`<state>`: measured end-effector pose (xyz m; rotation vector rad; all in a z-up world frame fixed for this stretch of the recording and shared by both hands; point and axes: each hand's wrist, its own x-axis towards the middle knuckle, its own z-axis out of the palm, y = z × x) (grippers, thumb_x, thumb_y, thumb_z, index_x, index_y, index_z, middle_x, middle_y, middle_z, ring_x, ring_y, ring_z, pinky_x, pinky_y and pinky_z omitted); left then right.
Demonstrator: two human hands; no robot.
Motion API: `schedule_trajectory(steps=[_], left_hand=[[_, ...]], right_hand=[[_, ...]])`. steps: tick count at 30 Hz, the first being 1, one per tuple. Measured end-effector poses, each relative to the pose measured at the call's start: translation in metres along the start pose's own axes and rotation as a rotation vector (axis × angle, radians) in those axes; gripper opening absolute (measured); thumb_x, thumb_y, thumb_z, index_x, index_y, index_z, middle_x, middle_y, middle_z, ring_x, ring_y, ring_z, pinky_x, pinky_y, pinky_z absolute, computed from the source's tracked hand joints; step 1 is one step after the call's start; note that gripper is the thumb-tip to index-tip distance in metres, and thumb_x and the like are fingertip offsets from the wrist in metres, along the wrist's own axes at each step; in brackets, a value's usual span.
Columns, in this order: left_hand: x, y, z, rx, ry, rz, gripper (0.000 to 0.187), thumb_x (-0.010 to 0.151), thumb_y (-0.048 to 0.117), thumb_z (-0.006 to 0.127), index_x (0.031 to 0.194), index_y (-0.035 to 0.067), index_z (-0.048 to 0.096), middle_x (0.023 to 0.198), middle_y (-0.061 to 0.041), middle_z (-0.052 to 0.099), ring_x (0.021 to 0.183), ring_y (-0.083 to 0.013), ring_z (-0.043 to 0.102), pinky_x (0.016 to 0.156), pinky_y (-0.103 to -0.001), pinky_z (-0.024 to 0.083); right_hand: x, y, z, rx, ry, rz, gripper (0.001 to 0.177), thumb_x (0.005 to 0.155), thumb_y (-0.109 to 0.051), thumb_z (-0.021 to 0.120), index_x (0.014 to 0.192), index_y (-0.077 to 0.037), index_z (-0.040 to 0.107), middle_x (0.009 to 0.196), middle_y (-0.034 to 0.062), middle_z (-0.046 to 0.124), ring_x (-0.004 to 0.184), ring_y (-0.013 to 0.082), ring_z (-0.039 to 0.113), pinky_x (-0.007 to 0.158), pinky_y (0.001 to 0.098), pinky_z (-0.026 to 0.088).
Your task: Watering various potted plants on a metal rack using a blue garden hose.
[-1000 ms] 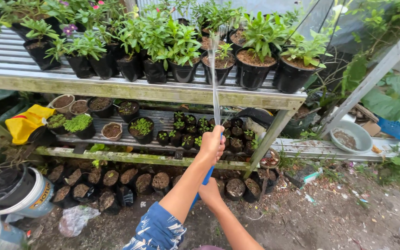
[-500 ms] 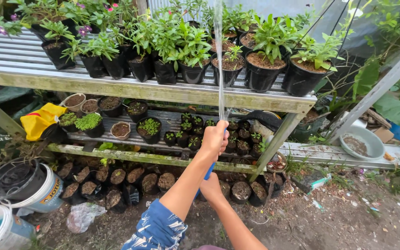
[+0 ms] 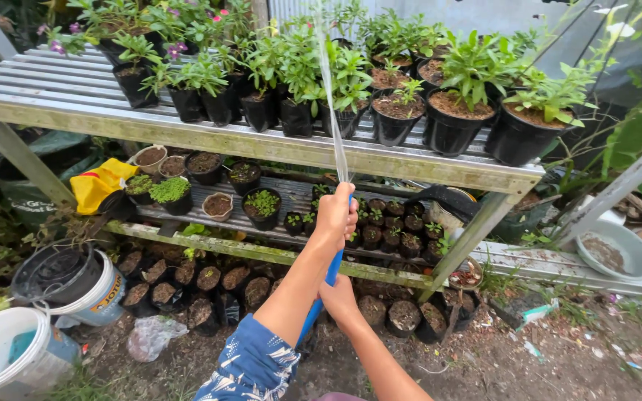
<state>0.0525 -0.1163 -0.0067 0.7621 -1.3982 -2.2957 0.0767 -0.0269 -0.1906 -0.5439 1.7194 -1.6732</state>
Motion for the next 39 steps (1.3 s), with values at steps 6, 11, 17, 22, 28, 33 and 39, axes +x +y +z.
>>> schedule_trajectory(steps=[6,11,17,22,28,33,39], left_hand=[[-0.003,0.014,-0.021,0.032,0.019,0.046,0.043,0.087,0.047,0.057,0.065,0.012,0.047,0.047,0.002,0.038,0.036,-0.0117,0.032,0.036,-0.033,0.024],[-0.001,0.018,-0.035,0.036,-0.009,0.021,0.043,0.088,0.047,0.057,0.065,0.012,0.046,0.047,0.002,0.037,0.035,-0.0114,0.031,0.035,-0.032,0.023],[-0.004,0.019,-0.064,-0.039,0.043,0.06,0.045,0.091,0.046,0.057,0.064,0.012,0.044,0.045,0.001,0.035,0.033,-0.0124,0.031,0.034,-0.032,0.024],[-0.009,0.02,-0.108,-0.173,0.105,0.09,0.044,0.093,0.044,0.054,0.063,0.012,0.045,0.044,0.002,0.034,0.032,-0.0124,0.029,0.033,-0.033,0.024],[-0.02,0.041,-0.142,-0.183,0.122,0.154,0.045,0.094,0.044,0.053,0.064,0.012,0.044,0.043,0.002,0.033,0.032,-0.0122,0.029,0.033,-0.032,0.023],[-0.03,0.06,-0.155,-0.196,0.158,0.181,0.044,0.094,0.044,0.052,0.065,0.012,0.045,0.043,0.002,0.033,0.033,-0.0117,0.029,0.034,-0.032,0.024],[-0.035,0.081,-0.169,-0.198,0.216,0.228,0.045,0.095,0.044,0.051,0.065,0.011,0.044,0.044,0.001,0.033,0.033,-0.013,0.029,0.035,-0.034,0.025]], right_hand=[[0.015,0.007,0.022,-0.002,-0.033,-0.03,0.023,0.09,-0.016,0.062,0.073,-0.001,0.064,0.069,0.005,0.067,0.062,0.0118,0.061,0.059,0.0304,0.047],[0.016,0.001,0.04,0.011,-0.031,-0.001,0.025,0.091,-0.019,0.064,0.074,-0.001,0.065,0.069,0.004,0.068,0.062,0.0113,0.06,0.059,0.0305,0.047],[0.023,0.019,0.06,0.022,-0.054,-0.029,0.026,0.091,-0.021,0.064,0.073,-0.002,0.065,0.068,0.0031,0.067,0.062,0.0108,0.061,0.059,0.0293,0.047],[0.019,0.03,0.074,-0.099,-0.136,-0.058,0.029,0.09,-0.021,0.068,0.07,-0.001,0.064,0.065,0.0031,0.066,0.061,0.0106,0.06,0.06,0.029,0.047],[0.009,0.009,0.101,-0.199,-0.213,-0.074,0.029,0.091,-0.026,0.07,0.072,-0.004,0.064,0.065,0.0007,0.066,0.059,0.0095,0.057,0.057,0.0297,0.046],[0.006,-0.002,0.112,-0.203,-0.262,-0.083,0.026,0.091,-0.029,0.071,0.08,-0.006,0.064,0.069,-0.0005,0.067,0.061,0.0079,0.057,0.057,0.0293,0.046],[0.002,-0.015,0.122,-0.202,-0.316,-0.137,0.023,0.093,-0.026,0.07,0.089,-0.004,0.064,0.077,0.0009,0.068,0.067,0.0085,0.058,0.06,0.0285,0.047]])
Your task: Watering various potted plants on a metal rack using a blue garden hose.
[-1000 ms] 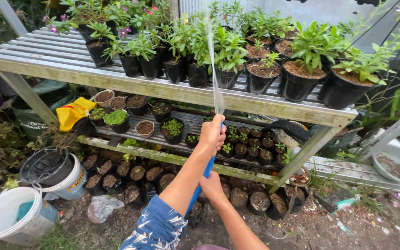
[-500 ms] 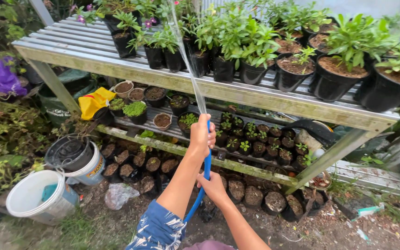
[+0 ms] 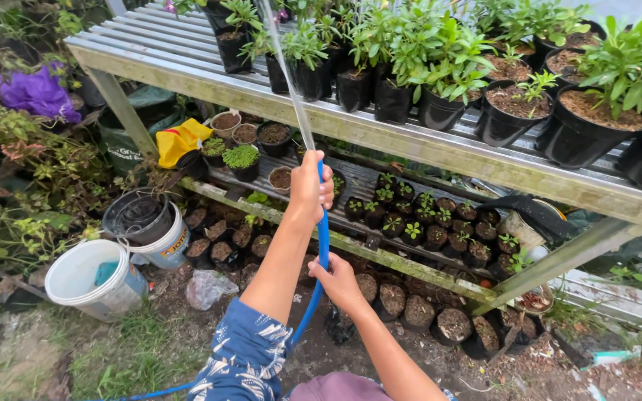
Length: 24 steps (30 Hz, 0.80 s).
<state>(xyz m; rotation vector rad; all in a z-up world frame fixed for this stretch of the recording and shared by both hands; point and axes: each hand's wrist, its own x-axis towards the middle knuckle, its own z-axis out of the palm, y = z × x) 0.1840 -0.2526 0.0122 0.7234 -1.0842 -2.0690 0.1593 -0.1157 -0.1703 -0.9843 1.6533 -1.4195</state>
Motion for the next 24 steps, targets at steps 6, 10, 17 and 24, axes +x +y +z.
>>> schedule_trajectory(steps=[6,10,17,24], left_hand=[[0.005,0.021,-0.008,0.003,0.0,0.008,0.045,0.095,0.045,0.051,0.065,0.012,0.044,0.044,0.002,0.031,0.033,-0.0126,0.028,0.036,-0.034,0.026],[0.006,0.029,-0.012,0.044,-0.006,0.002,0.044,0.094,0.046,0.051,0.065,0.014,0.042,0.044,0.002,0.031,0.033,-0.0124,0.028,0.036,-0.034,0.026],[0.01,0.028,-0.016,0.039,-0.013,-0.015,0.045,0.092,0.047,0.051,0.064,0.014,0.042,0.044,0.002,0.031,0.033,-0.0127,0.028,0.036,-0.034,0.026],[0.005,0.032,-0.017,0.025,-0.006,-0.035,0.044,0.092,0.047,0.051,0.064,0.014,0.042,0.044,0.002,0.031,0.033,-0.0128,0.028,0.036,-0.034,0.027]], right_hand=[[0.004,-0.01,0.009,0.032,-0.051,-0.118,0.018,0.093,-0.019,0.07,0.103,-0.004,0.066,0.088,-0.0001,0.069,0.08,0.0071,0.063,0.07,0.0272,0.052],[0.009,-0.012,0.014,0.032,-0.069,-0.127,0.02,0.093,-0.018,0.069,0.107,-0.004,0.066,0.091,0.0007,0.071,0.083,0.0079,0.065,0.073,0.0273,0.052],[0.008,-0.011,0.016,0.055,-0.056,-0.119,0.021,0.093,-0.017,0.068,0.109,-0.003,0.066,0.093,0.0017,0.073,0.084,0.0087,0.067,0.074,0.0273,0.053],[0.009,-0.005,0.018,0.051,-0.061,-0.118,0.021,0.092,-0.017,0.069,0.108,-0.003,0.066,0.092,0.0024,0.073,0.085,0.0095,0.068,0.075,0.0279,0.054]])
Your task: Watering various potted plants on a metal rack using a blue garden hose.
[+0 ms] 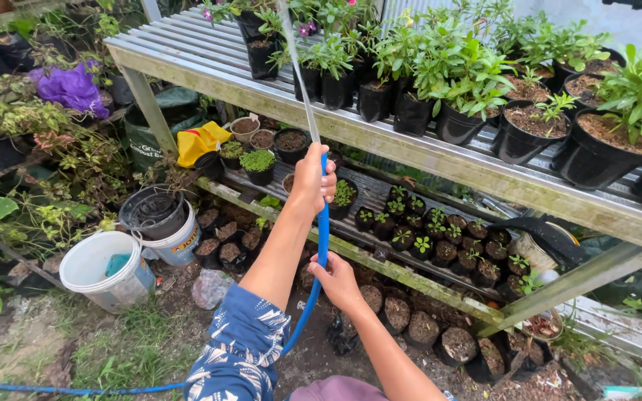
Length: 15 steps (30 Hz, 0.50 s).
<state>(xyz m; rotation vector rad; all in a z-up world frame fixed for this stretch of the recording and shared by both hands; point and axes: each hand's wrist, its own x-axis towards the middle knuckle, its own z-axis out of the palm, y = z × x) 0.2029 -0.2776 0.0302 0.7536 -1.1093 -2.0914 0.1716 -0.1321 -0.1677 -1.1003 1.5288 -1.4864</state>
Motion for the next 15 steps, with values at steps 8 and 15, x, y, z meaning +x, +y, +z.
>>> schedule_trajectory(steps=[8,15], left_hand=[[-0.006,0.002,-0.003,0.015,0.04,-0.037,0.044,0.092,0.047,0.051,0.064,0.015,0.042,0.045,0.003,0.03,0.034,-0.0124,0.027,0.038,-0.034,0.027],[-0.005,-0.005,-0.001,0.017,0.021,-0.064,0.043,0.091,0.046,0.052,0.063,0.014,0.042,0.044,0.003,0.031,0.034,-0.0123,0.027,0.038,-0.034,0.026]], right_hand=[[-0.009,-0.017,0.004,-0.101,-0.019,0.057,0.02,0.093,-0.018,0.067,0.107,-0.004,0.066,0.091,0.0027,0.071,0.084,0.0108,0.066,0.076,0.0304,0.053],[-0.008,0.0,0.002,-0.038,-0.014,0.034,0.019,0.093,-0.017,0.068,0.106,-0.003,0.066,0.091,0.0031,0.071,0.084,0.0107,0.067,0.075,0.03,0.054]])
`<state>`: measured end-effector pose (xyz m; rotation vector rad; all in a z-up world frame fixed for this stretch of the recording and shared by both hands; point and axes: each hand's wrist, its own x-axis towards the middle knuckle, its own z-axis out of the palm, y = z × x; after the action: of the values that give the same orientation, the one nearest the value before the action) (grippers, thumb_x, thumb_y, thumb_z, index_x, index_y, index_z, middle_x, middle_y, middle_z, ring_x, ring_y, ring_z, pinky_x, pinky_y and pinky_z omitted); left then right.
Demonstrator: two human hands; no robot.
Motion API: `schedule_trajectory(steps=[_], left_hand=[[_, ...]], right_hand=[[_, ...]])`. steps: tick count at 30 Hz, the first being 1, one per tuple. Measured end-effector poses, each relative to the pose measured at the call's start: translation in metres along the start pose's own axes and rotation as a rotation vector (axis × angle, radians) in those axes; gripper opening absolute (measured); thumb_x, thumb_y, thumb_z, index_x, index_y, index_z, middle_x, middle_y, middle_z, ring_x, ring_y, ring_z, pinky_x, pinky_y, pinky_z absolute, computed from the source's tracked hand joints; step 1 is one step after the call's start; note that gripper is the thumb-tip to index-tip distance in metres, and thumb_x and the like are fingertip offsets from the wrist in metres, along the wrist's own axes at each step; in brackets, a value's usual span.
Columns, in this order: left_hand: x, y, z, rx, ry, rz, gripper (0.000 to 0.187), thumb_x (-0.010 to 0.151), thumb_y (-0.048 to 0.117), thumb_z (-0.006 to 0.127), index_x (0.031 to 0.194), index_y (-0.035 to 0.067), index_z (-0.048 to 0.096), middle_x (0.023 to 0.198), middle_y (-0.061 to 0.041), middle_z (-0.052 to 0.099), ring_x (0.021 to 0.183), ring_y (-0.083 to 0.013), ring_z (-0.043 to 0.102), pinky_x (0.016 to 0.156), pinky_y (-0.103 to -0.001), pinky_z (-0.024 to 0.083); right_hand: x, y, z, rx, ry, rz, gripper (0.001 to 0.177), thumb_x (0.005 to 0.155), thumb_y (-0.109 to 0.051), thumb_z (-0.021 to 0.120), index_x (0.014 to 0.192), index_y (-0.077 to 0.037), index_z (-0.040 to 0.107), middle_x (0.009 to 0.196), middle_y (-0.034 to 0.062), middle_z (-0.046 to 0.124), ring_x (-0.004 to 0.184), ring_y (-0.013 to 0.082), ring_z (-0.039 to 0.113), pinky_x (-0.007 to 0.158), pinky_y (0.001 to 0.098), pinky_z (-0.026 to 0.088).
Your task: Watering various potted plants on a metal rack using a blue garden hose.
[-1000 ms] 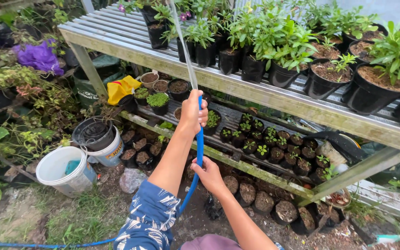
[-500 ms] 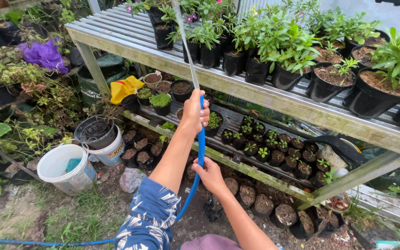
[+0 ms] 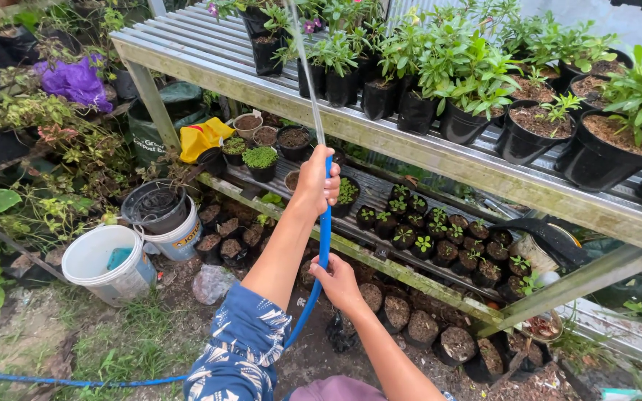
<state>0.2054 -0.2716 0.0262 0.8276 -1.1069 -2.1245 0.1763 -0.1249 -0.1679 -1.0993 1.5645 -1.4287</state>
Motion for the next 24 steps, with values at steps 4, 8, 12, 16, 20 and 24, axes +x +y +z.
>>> schedule_trajectory(steps=[4,8,12,16,20,24], left_hand=[[0.002,-0.009,0.006,0.052,-0.104,-0.066,0.045,0.091,0.048,0.054,0.063,0.014,0.042,0.045,0.003,0.03,0.035,-0.012,0.026,0.038,-0.034,0.025],[0.002,-0.013,0.012,0.074,-0.143,-0.102,0.045,0.091,0.048,0.054,0.063,0.014,0.042,0.045,0.004,0.03,0.035,-0.0116,0.026,0.038,-0.034,0.025],[0.004,-0.014,0.015,0.075,-0.146,-0.108,0.045,0.091,0.048,0.053,0.063,0.015,0.042,0.045,0.004,0.03,0.035,-0.0116,0.025,0.038,-0.033,0.025],[-0.003,-0.013,0.017,0.075,-0.122,-0.086,0.045,0.092,0.048,0.053,0.064,0.014,0.042,0.045,0.004,0.03,0.035,-0.0113,0.025,0.039,-0.033,0.025],[-0.005,-0.014,0.017,0.089,-0.117,-0.067,0.045,0.093,0.047,0.052,0.065,0.014,0.043,0.046,0.003,0.031,0.036,-0.0116,0.026,0.039,-0.034,0.026],[-0.005,-0.015,0.017,0.083,-0.117,-0.072,0.045,0.093,0.047,0.053,0.065,0.013,0.043,0.046,0.003,0.031,0.036,-0.0118,0.026,0.039,-0.034,0.025]], right_hand=[[-0.004,0.003,-0.002,0.012,0.002,-0.002,0.018,0.092,-0.016,0.068,0.104,-0.002,0.066,0.09,0.0039,0.072,0.084,0.0109,0.068,0.075,0.0299,0.054],[-0.007,0.006,-0.007,0.02,0.014,0.003,0.018,0.092,-0.016,0.069,0.103,-0.002,0.067,0.09,0.0033,0.072,0.086,0.0104,0.069,0.076,0.0293,0.055],[-0.008,0.011,-0.01,0.026,0.03,-0.002,0.018,0.092,-0.016,0.069,0.103,-0.002,0.067,0.09,0.0032,0.072,0.085,0.0106,0.068,0.076,0.0292,0.054],[-0.009,0.009,-0.01,0.014,0.033,-0.006,0.018,0.092,-0.016,0.069,0.102,-0.002,0.067,0.088,0.0028,0.071,0.083,0.0103,0.067,0.074,0.029,0.054],[-0.013,0.0,-0.009,-0.013,0.034,0.034,0.018,0.092,-0.018,0.068,0.102,-0.003,0.067,0.087,0.0022,0.07,0.081,0.0101,0.065,0.072,0.0292,0.052],[-0.014,-0.003,-0.009,-0.031,0.032,0.047,0.018,0.092,-0.018,0.068,0.102,-0.003,0.067,0.086,0.0021,0.07,0.08,0.0104,0.064,0.071,0.0297,0.052]])
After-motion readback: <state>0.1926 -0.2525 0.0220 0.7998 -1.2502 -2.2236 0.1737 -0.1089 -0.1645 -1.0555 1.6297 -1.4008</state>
